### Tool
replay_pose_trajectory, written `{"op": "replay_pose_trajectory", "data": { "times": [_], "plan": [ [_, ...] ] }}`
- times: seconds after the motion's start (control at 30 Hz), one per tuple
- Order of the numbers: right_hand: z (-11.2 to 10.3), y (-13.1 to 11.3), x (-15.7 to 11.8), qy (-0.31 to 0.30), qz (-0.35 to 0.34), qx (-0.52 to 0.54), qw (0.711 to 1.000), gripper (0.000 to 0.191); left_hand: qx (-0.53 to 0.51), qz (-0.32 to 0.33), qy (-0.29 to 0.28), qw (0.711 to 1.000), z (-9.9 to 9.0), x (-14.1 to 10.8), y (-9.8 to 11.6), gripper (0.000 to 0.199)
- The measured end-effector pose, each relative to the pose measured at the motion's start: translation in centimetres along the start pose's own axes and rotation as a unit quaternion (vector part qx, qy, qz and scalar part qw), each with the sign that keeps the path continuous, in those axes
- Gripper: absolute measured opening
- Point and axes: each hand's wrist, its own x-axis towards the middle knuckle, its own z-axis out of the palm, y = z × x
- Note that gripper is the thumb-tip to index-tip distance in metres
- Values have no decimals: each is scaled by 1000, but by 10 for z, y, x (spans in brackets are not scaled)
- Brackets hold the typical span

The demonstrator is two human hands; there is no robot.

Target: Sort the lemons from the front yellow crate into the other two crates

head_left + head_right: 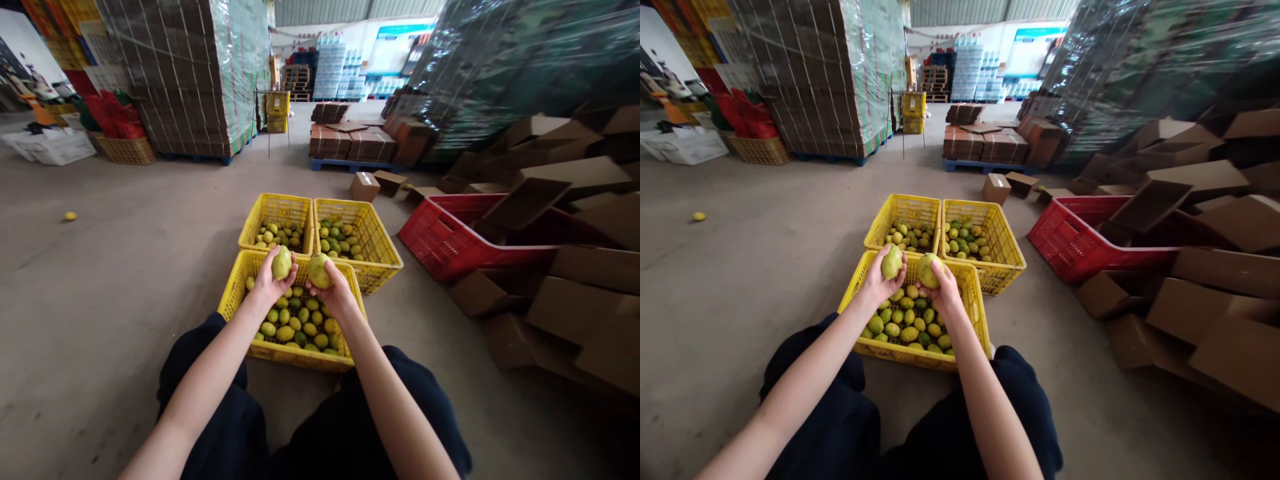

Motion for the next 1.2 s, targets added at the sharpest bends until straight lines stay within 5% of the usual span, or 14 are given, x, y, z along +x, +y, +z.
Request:
{"op": "replay_pose_trajectory", "data": {
  "times": [0.23, 0.43, 0.6, 0.7, 0.83, 0.93, 1.07, 1.2],
  "plan": [
    [4, -6, -1, 46, 52, 54, 996, 40, 27, -24, -25, 999, 3, -4, 3, 49],
    [0, -5, 1, 4, 63, 39, 997, 49, 77, -39, -34, 996, 2, -2, 3, 53],
    [-3, -1, 6, 42, 31, 55, 997, 48, 132, 53, -13, 990, -2, 8, -2, 44],
    [-5, 3, 7, 77, -70, -4, 995, 53, 224, 179, -3, 958, -7, 14, -4, 41],
    [-9, 8, 6, 123, -212, -155, 957, 67, 406, 360, -19, 839, -13, 16, -4, 53],
    [-10, 10, 6, 105, -268, -200, 936, 67, 483, 404, -37, 776, -15, 15, -4, 53],
    [-10, 10, 7, 84, -306, -208, 925, 62, 497, 417, -55, 759, -16, 15, -6, 55],
    [-7, 8, 3, 79, -300, -176, 934, 62, 475, 401, -51, 782, -14, 14, -6, 58]
  ]
}}
